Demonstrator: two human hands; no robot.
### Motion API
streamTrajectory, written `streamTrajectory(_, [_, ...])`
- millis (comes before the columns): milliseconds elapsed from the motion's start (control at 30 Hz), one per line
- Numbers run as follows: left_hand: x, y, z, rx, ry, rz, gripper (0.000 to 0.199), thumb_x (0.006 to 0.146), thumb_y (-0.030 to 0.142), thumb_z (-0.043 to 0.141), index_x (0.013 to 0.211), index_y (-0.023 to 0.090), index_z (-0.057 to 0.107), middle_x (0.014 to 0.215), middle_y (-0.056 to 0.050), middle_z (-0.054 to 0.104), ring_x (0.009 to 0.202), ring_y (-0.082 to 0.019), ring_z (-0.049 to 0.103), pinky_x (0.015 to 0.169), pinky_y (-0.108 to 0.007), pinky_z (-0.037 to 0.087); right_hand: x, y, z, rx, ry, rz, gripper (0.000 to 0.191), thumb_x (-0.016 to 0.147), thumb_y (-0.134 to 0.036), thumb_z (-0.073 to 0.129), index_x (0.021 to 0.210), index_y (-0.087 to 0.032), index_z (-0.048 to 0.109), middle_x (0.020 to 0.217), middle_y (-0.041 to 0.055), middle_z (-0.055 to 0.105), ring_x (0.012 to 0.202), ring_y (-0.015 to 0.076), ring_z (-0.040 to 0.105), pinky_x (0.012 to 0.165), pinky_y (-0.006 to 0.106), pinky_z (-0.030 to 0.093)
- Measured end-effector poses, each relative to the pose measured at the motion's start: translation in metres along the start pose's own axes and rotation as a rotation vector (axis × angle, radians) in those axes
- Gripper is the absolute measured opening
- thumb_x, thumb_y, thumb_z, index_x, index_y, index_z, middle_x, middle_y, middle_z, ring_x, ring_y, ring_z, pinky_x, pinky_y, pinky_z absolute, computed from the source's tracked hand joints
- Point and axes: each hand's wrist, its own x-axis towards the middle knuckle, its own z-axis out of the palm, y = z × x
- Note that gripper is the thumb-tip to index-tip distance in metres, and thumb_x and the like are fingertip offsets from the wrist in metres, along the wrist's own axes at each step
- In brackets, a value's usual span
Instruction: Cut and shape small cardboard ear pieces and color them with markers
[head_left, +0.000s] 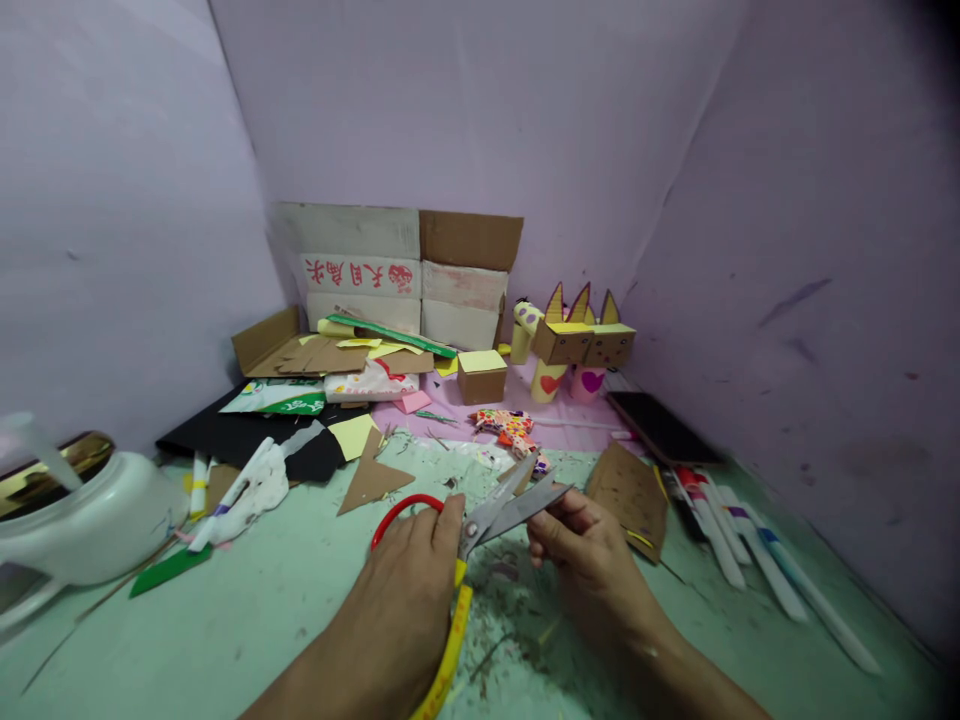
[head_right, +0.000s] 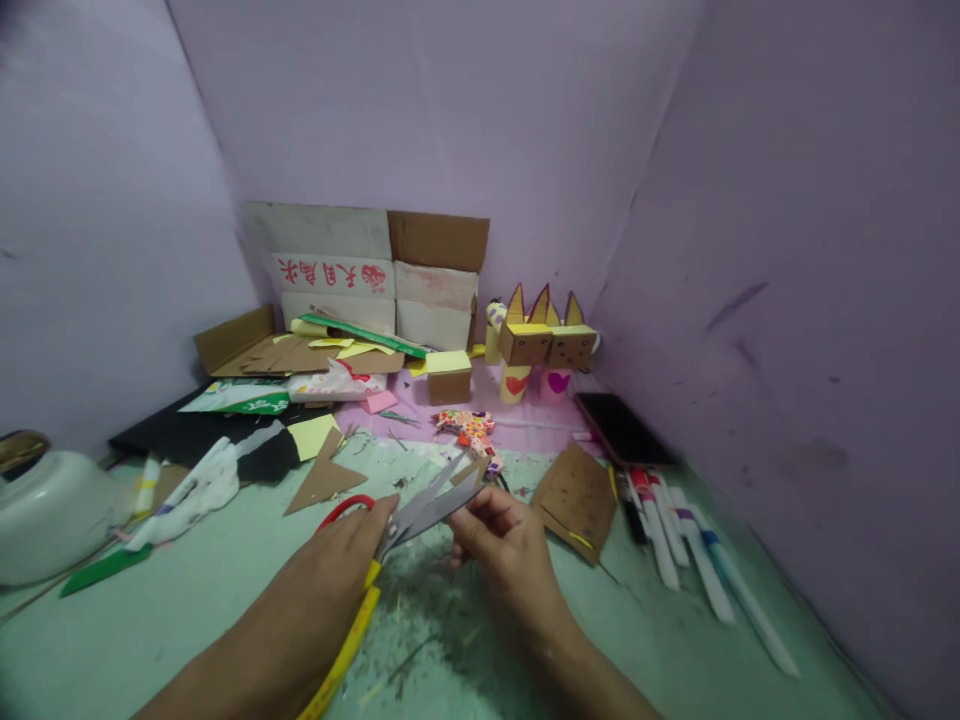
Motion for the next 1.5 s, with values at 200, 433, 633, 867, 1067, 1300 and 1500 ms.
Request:
streamTrajectory(200, [0.000,0.002,-0.004,0.020,-0.052,-0.019,0.062,0.077,0.004,0.032,0.138,0.012,0.030,0.126,-0.020,0.052,0.117,-0.030,0.048,0.094,-0.050,0.040,-0.001,0.001,-0.001,-0.022,0.008,0.010,0.028,0.061,-0.038,0.077,0.060,-0.016,0.060,0.047,-0.0033,0.054,0.042,0.0088,0.048,0.044,0.021,0.039])
streamTrajectory(433, [0.001,0.005,-0.008,0.043,-0.099,-0.035,0.065,0.075,-0.001,0.030,0.139,0.008,0.028,0.126,-0.023,0.050,0.116,-0.031,0.049,0.093,-0.051,0.040,0.000,0.000,-0.001,0.008,0.000,0.014,0.027,0.060,-0.038,0.078,0.062,-0.016,0.061,0.049,-0.0036,0.054,0.042,0.0080,0.048,0.044,0.020,0.039])
streamTrajectory(633, [0.002,0.006,-0.012,0.102,-0.113,-0.031,0.066,0.074,-0.002,0.028,0.139,0.010,0.026,0.124,-0.020,0.053,0.112,-0.029,0.052,0.092,-0.046,0.043,0.001,0.001,-0.001,0.004,-0.002,0.018,0.027,0.059,-0.037,0.079,0.062,-0.016,0.062,0.051,-0.0032,0.054,0.043,0.0082,0.048,0.044,0.021,0.039])
streamTrajectory(867, [0.000,0.003,-0.010,0.013,-0.055,0.015,0.064,0.072,0.000,0.031,0.135,0.011,0.031,0.107,-0.019,0.063,0.096,-0.027,0.060,0.079,-0.042,0.048,-0.001,-0.003,0.004,0.053,0.041,0.057,0.031,0.054,-0.037,0.081,0.059,-0.015,0.061,0.049,-0.0044,0.052,0.042,0.0073,0.046,0.042,0.020,0.039])
streamTrajectory(1067, [0.003,-0.008,-0.015,-0.102,0.079,0.019,0.050,0.078,0.013,0.038,0.128,0.020,0.042,0.098,-0.011,0.067,0.085,-0.024,0.063,0.073,-0.034,0.048,0.001,-0.008,0.008,0.158,0.132,0.158,0.034,0.044,-0.034,0.084,0.058,-0.015,0.059,0.049,-0.0046,0.054,0.039,0.0057,0.044,0.038,0.018,0.037])
streamTrajectory(1300, [0.019,-0.048,-0.045,0.226,0.051,-0.517,0.036,0.083,0.036,0.036,0.110,0.020,0.054,0.090,-0.014,0.068,0.080,-0.033,0.063,0.059,-0.035,0.042,0.005,-0.005,0.007,0.150,0.162,0.330,0.023,0.046,-0.021,0.079,0.059,-0.013,0.061,0.049,-0.0037,0.055,0.038,0.0046,0.043,0.035,0.015,0.037])
streamTrajectory(1500, [0.021,-0.065,-0.044,0.242,-0.032,-0.546,0.034,0.077,0.032,0.040,0.103,0.018,0.058,0.095,-0.016,0.068,0.084,-0.034,0.063,0.060,-0.035,0.041,0.004,-0.002,0.011,0.146,0.124,0.358,0.018,0.048,-0.017,0.075,0.063,-0.013,0.064,0.047,-0.0037,0.055,0.039,0.0067,0.046,0.037,0.018,0.043])
